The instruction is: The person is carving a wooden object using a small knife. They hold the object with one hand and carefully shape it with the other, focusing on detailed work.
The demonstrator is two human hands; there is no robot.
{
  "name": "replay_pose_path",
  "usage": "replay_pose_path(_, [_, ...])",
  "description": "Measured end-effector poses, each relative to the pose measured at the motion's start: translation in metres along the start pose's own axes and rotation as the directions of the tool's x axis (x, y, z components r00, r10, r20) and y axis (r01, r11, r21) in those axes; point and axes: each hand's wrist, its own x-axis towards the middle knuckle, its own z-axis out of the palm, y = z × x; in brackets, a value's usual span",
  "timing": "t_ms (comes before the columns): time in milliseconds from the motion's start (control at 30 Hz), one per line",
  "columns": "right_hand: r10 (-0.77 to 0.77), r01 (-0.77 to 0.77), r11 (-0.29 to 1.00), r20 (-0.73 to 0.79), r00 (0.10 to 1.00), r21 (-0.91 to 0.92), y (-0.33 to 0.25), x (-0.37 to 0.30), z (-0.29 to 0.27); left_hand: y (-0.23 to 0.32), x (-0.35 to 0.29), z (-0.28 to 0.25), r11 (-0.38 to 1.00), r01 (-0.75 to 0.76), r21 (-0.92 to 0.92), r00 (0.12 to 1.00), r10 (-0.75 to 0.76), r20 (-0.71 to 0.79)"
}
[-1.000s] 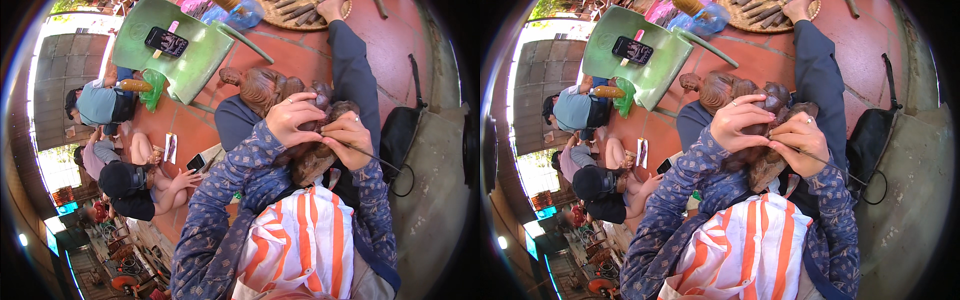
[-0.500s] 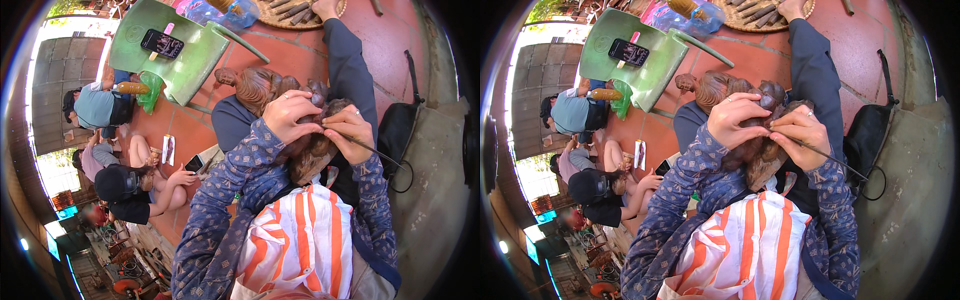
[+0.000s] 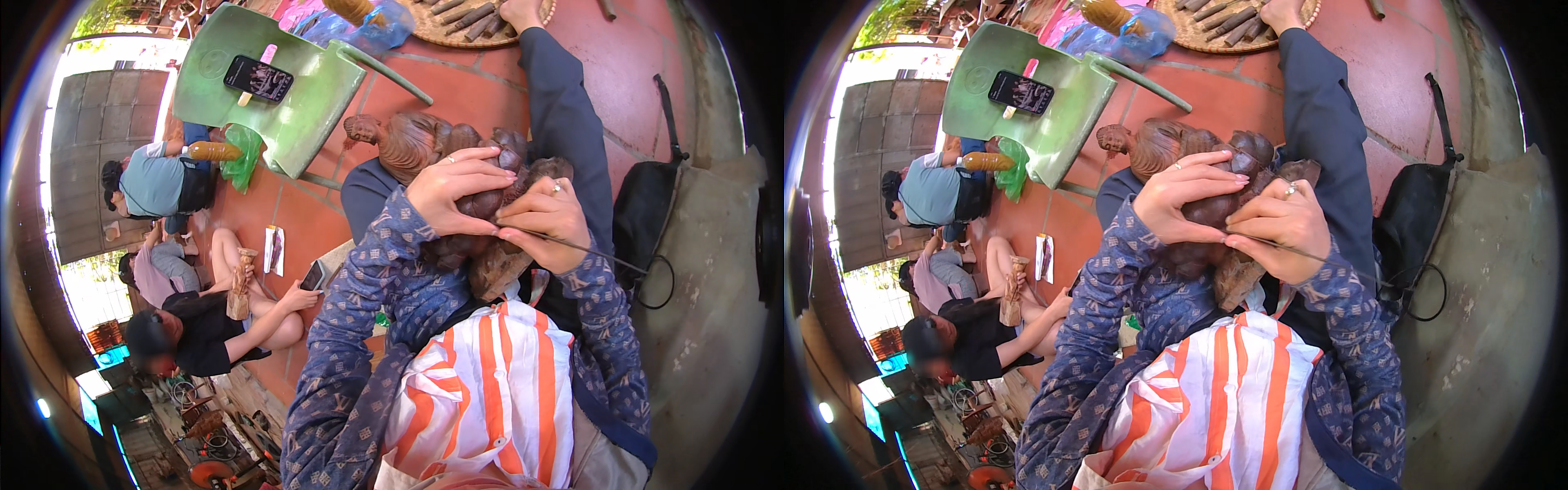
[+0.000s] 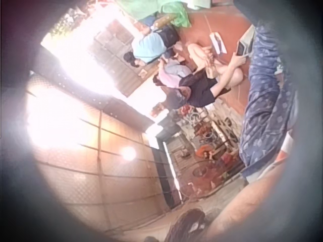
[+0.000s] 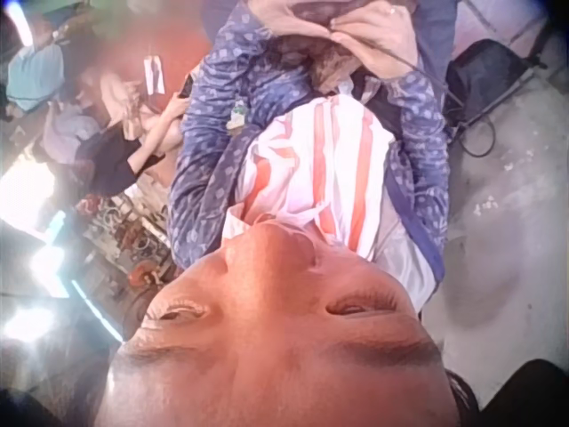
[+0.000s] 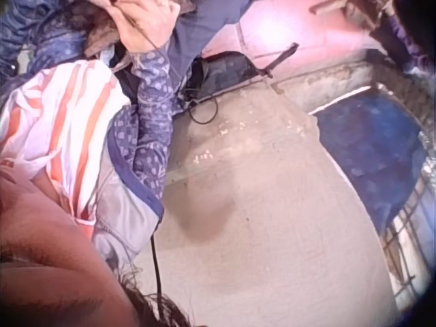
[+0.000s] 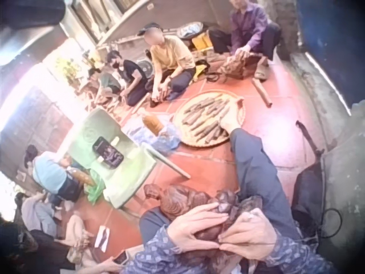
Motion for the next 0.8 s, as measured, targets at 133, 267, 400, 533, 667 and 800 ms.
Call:
replay_pose_path(133, [0.069,-0.064,0.996,-0.076,0.995,0.069,0.005,-0.003,0.003,-0.003,-0.005,0.01,0.999,0.012,0.037,0.997,-0.01,-0.07])
replay_pose_path(267, [0.156,-0.125,0.968,-0.133,0.979,0.217,0.014,-0.006,-0.001,-0.001,-0.003,0.017,0.995,0.063,0.077,0.991,-0.053,-0.121])
replay_pose_path(400, [-0.015,0.014,1.0,-0.05,0.999,-0.026,0.005,-0.002,0.006,-0.002,-0.004,0.002,0.999,0.008,0.034,1.0,-0.007,-0.011])
replay_pose_path(533, [0.096,-0.075,0.989,-0.163,0.982,0.13,0.012,-0.005,0.001,0.004,-0.002,0.016,0.995,0.062,0.078,0.989,-0.051,-0.137])
replay_pose_path(667, [0.117,-0.072,0.979,-0.234,0.965,0.19,0.025,-0.015,-0.019,0.013,0.005,0.013,0.771,0.438,-0.463,0.797,-0.571,-0.196])
replay_pose_path(800, [0.483,-0.298,0.802,-0.269,0.833,0.517,0.021,-0.036,-0.039,-0.006,-0.019,0.001,0.694,0.259,-0.671,0.869,-0.471,-0.151])
